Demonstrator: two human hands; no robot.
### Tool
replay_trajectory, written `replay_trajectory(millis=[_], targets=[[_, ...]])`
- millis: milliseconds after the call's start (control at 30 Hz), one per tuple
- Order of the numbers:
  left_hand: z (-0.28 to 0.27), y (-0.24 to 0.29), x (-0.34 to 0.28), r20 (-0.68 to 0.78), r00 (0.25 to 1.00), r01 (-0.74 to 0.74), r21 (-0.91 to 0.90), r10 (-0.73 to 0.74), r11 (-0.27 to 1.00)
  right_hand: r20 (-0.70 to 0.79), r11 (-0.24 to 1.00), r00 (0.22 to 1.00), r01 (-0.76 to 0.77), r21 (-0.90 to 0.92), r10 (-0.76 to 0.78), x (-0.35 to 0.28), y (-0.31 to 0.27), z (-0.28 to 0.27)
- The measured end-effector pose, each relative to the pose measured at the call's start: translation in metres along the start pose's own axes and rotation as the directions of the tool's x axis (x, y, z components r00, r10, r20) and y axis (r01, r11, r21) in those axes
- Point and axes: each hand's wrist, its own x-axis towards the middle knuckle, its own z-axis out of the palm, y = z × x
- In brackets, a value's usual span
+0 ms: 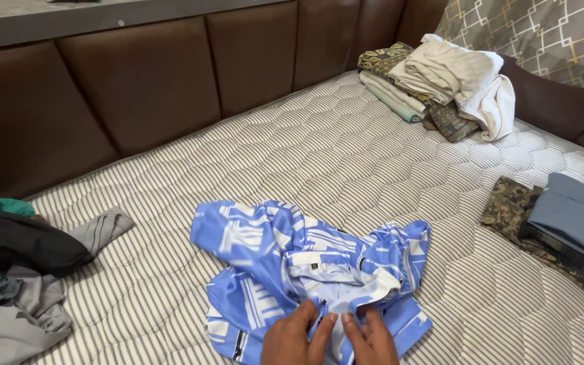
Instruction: The person lays a blue and white patterned shirt on a bed and proceeds to button it from the collar down to the bottom. The person uses both hands to align the placket and fasten each button sequentially.
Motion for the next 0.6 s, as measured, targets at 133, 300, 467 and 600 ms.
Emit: replay_trajectory(millis=[133, 300, 467, 600], targets=[[0.001, 0.01, -0.019, 0.033, 0.995, 0.094, -0.117, -0.091, 0.989, -0.084, 0.97, 0.967, 0.244, 0.021, -0.242, -0.035, -0.046, 0.003], [0.007, -0.002, -0.038, -0.065, 0.989, 0.102, -0.374, -0.136, 0.922, -0.046, 0.97, 0.978, 0.209, 0.126, -0.205, -0.052, -0.036, -0.012], [0.012, 0.001, -0.05, 0.039, 0.917, 0.361, -0.505, -0.397, 0.784, 0.063, 0.993, 0.997, 0.027, 0.112, -0.034, -0.064, -0.01, -0.014], [0.027, -0.01, -0.051, 0.065, 0.893, 0.417, -0.486, -0.445, 0.768, 0.082, 0.981, 0.996, 0.015, 0.193, -0.031, -0.07, -0.026, 0.0]])
